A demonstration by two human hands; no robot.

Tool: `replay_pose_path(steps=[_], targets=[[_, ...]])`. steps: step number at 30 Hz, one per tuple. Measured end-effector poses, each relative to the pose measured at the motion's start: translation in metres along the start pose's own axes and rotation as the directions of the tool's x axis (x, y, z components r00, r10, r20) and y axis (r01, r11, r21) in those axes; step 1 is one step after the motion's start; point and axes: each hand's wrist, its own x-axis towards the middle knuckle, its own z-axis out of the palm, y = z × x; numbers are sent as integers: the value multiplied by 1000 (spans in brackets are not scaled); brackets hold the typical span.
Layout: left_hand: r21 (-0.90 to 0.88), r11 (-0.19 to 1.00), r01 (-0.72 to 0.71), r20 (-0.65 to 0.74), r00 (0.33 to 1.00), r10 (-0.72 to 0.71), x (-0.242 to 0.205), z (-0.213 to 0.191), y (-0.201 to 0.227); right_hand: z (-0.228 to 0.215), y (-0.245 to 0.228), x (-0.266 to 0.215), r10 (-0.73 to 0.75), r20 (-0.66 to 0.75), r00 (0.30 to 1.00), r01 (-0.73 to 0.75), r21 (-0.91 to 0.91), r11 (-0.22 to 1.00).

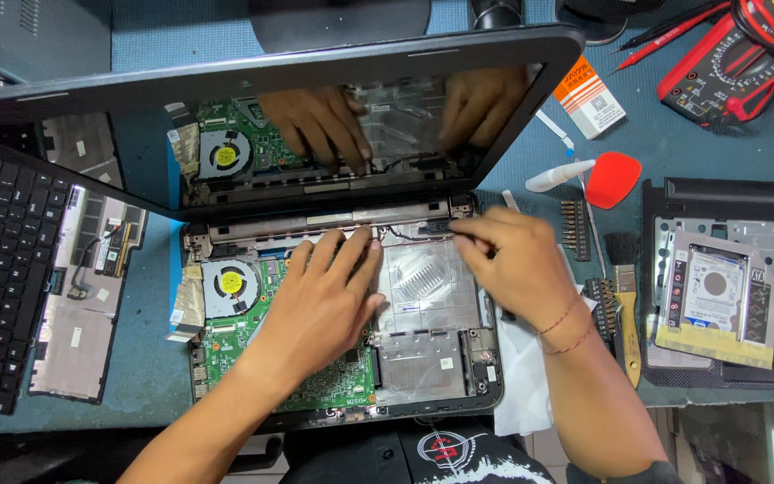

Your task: The person places a green motherboard into the chassis of a disassembled laptop. They then connect a ribbon cable to the board and press down on the components to secure them in place.

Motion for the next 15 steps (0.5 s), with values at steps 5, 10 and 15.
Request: replay_pose_path(steps=[5, 10, 15], targets=[[-38, 997, 68, 21, 998, -67, -19, -7, -6, -23, 20, -1, 105, -123, 987, -103, 23, 994], [-108, 993, 54, 33, 998, -51, -35, -10, 1, -29, 5, -4, 110, -65, 992, -110, -6, 994], [-86, 995, 55, -84, 994, -63, -48, -8, 9, -21, 0, -10, 77, 211, 975, -56, -104, 993]])
